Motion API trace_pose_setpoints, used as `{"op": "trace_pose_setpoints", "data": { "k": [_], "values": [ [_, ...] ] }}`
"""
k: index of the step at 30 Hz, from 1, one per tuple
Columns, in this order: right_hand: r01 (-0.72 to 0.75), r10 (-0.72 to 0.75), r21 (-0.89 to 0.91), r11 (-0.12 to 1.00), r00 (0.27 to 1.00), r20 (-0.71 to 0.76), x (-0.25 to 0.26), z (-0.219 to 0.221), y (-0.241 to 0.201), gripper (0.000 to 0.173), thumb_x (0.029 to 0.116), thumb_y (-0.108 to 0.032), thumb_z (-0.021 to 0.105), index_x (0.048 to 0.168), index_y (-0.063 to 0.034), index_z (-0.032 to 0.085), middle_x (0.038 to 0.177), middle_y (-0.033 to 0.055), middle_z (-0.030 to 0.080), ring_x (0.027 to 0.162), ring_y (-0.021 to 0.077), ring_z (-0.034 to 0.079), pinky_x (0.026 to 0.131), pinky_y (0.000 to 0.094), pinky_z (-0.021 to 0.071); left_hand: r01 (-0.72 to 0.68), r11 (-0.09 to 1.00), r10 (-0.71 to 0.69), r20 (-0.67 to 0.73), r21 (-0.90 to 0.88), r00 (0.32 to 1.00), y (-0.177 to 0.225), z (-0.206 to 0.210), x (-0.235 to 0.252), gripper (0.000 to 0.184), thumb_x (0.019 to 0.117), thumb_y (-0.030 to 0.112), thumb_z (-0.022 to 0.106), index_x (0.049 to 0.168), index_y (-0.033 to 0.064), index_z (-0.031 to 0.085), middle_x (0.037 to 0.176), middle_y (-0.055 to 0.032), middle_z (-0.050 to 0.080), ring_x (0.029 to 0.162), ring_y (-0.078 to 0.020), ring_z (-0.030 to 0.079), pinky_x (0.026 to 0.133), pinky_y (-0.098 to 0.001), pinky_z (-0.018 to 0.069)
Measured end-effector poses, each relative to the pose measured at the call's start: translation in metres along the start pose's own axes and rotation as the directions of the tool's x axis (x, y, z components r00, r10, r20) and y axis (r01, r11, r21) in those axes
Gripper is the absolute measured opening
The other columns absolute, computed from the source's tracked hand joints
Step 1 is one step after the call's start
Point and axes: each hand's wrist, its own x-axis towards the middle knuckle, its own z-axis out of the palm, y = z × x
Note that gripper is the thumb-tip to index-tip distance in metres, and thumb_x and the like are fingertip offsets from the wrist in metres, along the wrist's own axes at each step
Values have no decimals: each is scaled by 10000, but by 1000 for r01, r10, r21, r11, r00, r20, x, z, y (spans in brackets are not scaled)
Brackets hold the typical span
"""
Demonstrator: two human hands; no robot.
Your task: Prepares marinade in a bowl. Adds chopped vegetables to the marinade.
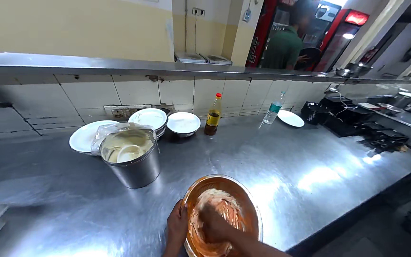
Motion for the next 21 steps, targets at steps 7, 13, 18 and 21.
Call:
{"op": "trace_pose_setpoints", "data": {
  "k": [7, 13, 18, 21],
  "values": [
    [-99, 106, -226, 969, 994, 23, -12, -54, 37, 310, 1007, -95, 594, 1265, 68, 648, 1323, 306, 618, 1284, 452, 572, 1102, 597, 423, -14, 999, 15, 11, -48, 1000, -3, -1, 0, 326, 1073, 115, 478, 1309, -65, 612, 1133, -224, 702, 1055, -276, 685, 979, -440, 514],
    [201, -170, -67, 977, 931, 324, -38, -3, 21, 309, 1039, -126, 580, 1266, 59, 681, 1307, 280, 657, 1245, 445, 615, 1082, 622, 430, -7, 1000, 7, 14, 1, 1000, -4, -3, 3, 331, 1078, 141, 478, 1311, -47, 621, 1157, -223, 700, 1085, -290, 678, 998, -460, 504],
    [-101, 97, -131, 986, 995, -37, 0, -31, 21, 368, 1037, -106, 547, 1371, 39, 597, 1452, 273, 549, 1388, 418, 501, 1171, 561, 374, -20, 999, 21, 33, -32, 999, -6, -4, 2, 358, 1080, 133, 459, 1345, -66, 593, 1214, -233, 685, 1139, -291, 666, 1033, -449, 493],
    [186, -183, 2, 983, 970, 159, -17, 18, 2, 364, 1064, -129, 516, 1340, 88, 614, 1467, 295, 540, 1415, 440, 475, 1206, 573, 322, -24, 1000, 24, 22, -13, 999, -5, -4, 6, 349, 1077, 139, 470, 1331, -57, 608, 1194, -232, 692, 1121, -299, 672, 1023, -467, 494]
  ]
}}
